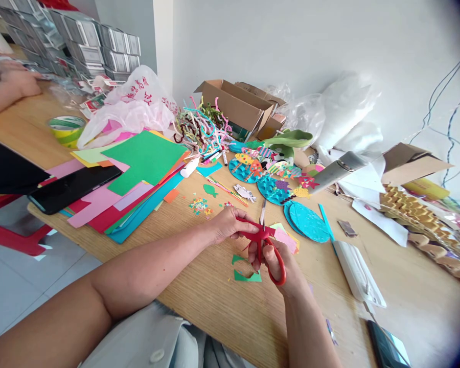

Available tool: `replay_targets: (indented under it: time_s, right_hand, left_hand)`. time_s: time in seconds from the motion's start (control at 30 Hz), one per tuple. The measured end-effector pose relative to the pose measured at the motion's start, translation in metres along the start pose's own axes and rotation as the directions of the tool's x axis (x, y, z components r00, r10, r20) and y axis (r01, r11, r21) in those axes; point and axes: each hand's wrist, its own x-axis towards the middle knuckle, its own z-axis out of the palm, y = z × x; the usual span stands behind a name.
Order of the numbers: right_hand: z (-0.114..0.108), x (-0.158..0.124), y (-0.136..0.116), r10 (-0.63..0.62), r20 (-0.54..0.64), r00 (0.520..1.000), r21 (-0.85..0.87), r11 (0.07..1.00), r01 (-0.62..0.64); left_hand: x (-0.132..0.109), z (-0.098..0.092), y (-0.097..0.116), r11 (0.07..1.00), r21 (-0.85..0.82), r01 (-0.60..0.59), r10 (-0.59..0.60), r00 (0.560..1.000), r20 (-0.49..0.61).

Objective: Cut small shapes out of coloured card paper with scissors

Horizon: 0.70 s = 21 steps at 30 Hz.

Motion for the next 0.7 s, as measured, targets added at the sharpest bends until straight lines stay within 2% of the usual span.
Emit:
replay_targets:
  time_s: [0.7]
  right_hand:
    - [0.0001,-0.0005,-0.0023,0.008,0.003,1.0,-0.021,1.0,-0.008]
  left_hand:
    - [-0.0005,0.0001,0.0006,1.0,-0.003,0.001,-0.001,1.0,-0.007]
